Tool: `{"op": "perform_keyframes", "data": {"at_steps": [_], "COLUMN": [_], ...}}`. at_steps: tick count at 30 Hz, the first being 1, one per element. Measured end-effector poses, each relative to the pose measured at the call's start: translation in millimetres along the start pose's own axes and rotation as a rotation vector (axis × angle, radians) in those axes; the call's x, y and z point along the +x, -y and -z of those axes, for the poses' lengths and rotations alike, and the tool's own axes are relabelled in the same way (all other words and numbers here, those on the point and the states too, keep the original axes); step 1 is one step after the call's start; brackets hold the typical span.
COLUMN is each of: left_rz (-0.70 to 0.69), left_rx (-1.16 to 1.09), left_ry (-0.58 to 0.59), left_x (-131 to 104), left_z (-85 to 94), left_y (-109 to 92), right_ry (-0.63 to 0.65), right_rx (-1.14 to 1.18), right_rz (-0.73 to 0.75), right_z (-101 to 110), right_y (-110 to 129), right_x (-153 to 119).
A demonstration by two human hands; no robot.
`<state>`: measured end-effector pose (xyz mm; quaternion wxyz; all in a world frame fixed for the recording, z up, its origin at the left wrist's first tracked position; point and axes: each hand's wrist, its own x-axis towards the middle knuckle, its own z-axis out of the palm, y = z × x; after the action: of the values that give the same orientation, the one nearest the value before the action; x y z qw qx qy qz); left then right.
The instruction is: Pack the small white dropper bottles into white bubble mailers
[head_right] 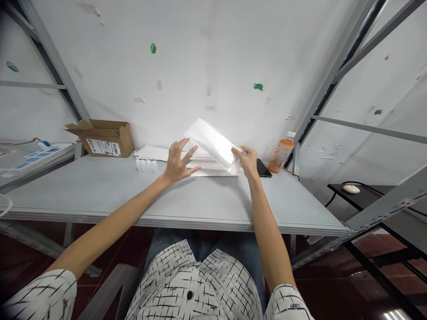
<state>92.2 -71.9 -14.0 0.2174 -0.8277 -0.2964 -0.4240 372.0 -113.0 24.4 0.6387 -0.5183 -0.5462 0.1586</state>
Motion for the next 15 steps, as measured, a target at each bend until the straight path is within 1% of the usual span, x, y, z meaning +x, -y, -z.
{"op": "perform_keyframes", "data": {"at_steps": [2,4,6,8,12,15], "left_rz": [-0.096,-0.176,-0.208,-0.188,-0.082,-0.068], "left_rx": [0.006,0.001,-0.007,-0.021,-0.079,-0.131], "left_ry": [0.035,0.077,0.116,0.169,0.324,0.363], "left_x": [1,1,-1,-3,-8,-11], "left_z": [2.6,0.4,-4.6,-9.8,-15.1,-15.6], "left_y": [-4,-9,-12,-13,-7,-3], "right_ry": [0.160,0.304,0.401,0.446,0.473,0.493], "right_rx": [0.081,0.132,0.159,0.183,0.213,0.189], "right_rz": [-0.142,-0.267,-0.356,-0.418,-0.494,-0.499], "right_z": [2,5,7,7,2,-4], "right_y": [1,4,7,9,5,1], "right_x": [-5,-11,-17,-21,-26,-28]}}
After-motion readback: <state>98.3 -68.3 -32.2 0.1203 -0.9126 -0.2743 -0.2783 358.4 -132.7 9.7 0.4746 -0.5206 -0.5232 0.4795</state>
